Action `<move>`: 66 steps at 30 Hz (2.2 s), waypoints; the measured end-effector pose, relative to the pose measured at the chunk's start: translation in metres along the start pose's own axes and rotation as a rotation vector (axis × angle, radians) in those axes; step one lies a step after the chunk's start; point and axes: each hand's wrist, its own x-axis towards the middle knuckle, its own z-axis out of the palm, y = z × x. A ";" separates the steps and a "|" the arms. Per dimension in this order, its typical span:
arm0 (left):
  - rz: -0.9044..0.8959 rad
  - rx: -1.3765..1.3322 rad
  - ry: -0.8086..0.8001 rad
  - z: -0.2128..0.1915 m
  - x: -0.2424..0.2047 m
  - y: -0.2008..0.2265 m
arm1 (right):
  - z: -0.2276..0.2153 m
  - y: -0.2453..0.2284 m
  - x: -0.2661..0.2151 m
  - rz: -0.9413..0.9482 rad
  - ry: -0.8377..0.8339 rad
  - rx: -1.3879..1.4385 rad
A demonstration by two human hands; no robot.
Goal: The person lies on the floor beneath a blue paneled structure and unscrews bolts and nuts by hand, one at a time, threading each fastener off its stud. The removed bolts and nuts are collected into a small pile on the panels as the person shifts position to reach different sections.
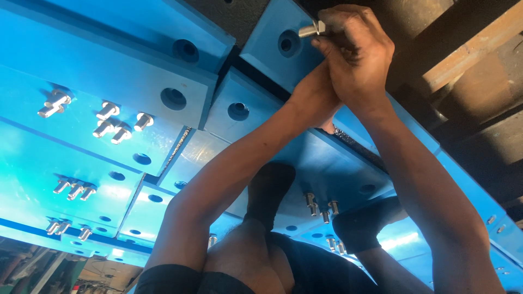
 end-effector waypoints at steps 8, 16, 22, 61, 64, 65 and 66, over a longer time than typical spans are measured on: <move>0.002 -0.038 -0.274 -0.009 0.002 0.001 | 0.004 0.012 -0.006 -0.039 -0.057 -0.117; -0.077 -0.139 0.195 0.008 -0.006 0.006 | 0.017 0.009 0.002 -0.200 -0.202 -0.428; -0.097 -0.216 0.021 0.011 -0.008 0.006 | 0.017 0.006 0.005 -0.313 -0.329 -0.609; -0.016 -0.095 0.283 0.005 -0.013 0.008 | 0.054 -0.024 0.021 0.123 -0.555 -1.085; -0.043 -0.159 0.090 -0.002 -0.009 0.009 | 0.053 -0.032 0.024 0.438 -0.581 -1.059; -0.042 -0.121 0.062 -0.004 -0.007 0.009 | 0.048 -0.036 0.024 0.445 -0.542 -1.032; -0.043 -0.082 0.034 -0.005 -0.004 0.009 | 0.044 -0.039 0.025 0.451 -0.504 -1.006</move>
